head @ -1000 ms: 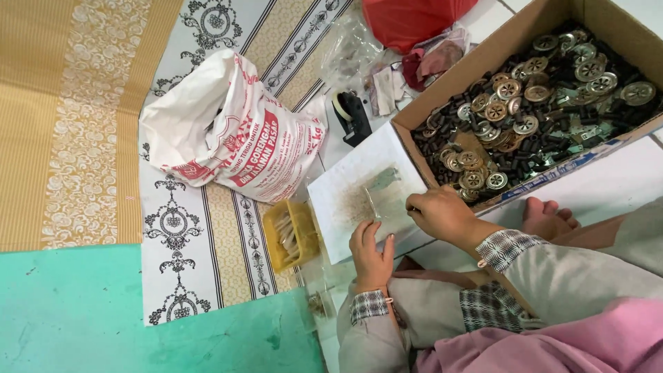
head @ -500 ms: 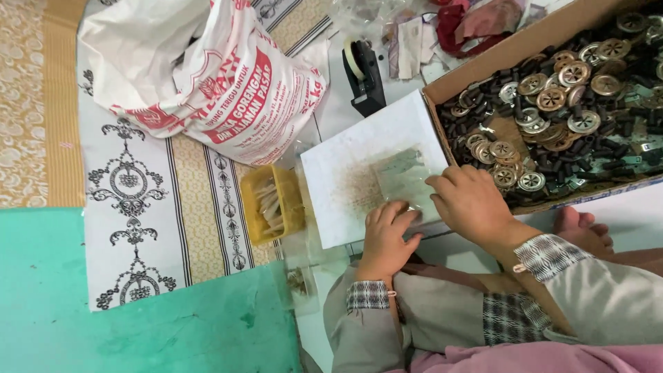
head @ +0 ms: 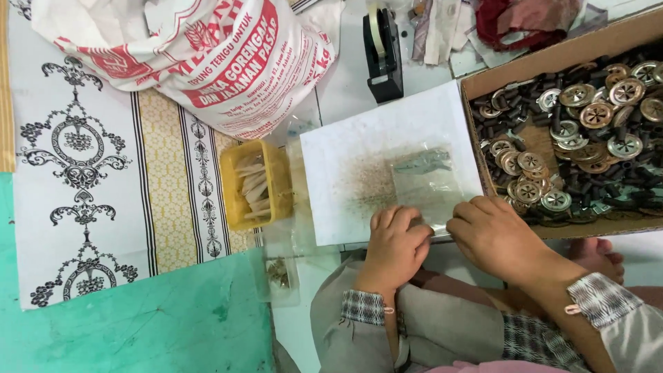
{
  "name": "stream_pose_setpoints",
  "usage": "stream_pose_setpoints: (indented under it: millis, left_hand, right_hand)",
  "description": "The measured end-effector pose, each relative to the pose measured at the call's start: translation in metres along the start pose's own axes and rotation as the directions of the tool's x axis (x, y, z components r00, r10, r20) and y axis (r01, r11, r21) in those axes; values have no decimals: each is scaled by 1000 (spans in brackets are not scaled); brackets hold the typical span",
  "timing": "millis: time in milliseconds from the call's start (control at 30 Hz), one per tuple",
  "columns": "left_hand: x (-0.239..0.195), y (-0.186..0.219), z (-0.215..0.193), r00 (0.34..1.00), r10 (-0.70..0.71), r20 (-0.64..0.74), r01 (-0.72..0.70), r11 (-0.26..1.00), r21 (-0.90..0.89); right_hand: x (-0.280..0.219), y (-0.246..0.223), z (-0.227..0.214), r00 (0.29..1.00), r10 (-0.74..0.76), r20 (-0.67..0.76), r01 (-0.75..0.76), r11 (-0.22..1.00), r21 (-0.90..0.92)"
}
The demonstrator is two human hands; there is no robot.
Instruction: Packing small metal decorative parts into plastic bags and sealing them with a stapler.
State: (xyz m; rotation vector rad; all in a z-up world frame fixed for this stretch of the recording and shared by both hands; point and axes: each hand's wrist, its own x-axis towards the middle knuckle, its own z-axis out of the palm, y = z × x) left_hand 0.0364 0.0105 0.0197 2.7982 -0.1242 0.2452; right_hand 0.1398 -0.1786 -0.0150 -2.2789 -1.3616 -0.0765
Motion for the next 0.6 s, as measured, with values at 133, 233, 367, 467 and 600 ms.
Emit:
stream_pose_setpoints:
  millis: [133, 233, 367, 467, 600]
  left_hand:
    - [12, 11, -33, 994, -95, 48, 103, 970, -220]
    - [14, 10, -36, 981, -181, 67, 193, 934, -301]
    - [12, 6, -30, 958, -283, 49, 284, 906, -314]
    - [10, 7, -23, 953, -301, 37, 301, 925, -230]
    - [16, 16, -24, 990, -137, 17, 137, 973, -183]
  right_hand:
    - [7, 0, -21, 987, 91, 131, -119, 965, 232]
    - [5, 2, -18, 968, 175, 178, -225, 921, 319]
    - [4, 2, -7, 947, 285, 146, -313, 922, 228]
    - [2, 3, 0, 955, 288, 76, -298, 936, 187]
    - [0, 4, 6, 959, 283, 21, -283, 948, 145]
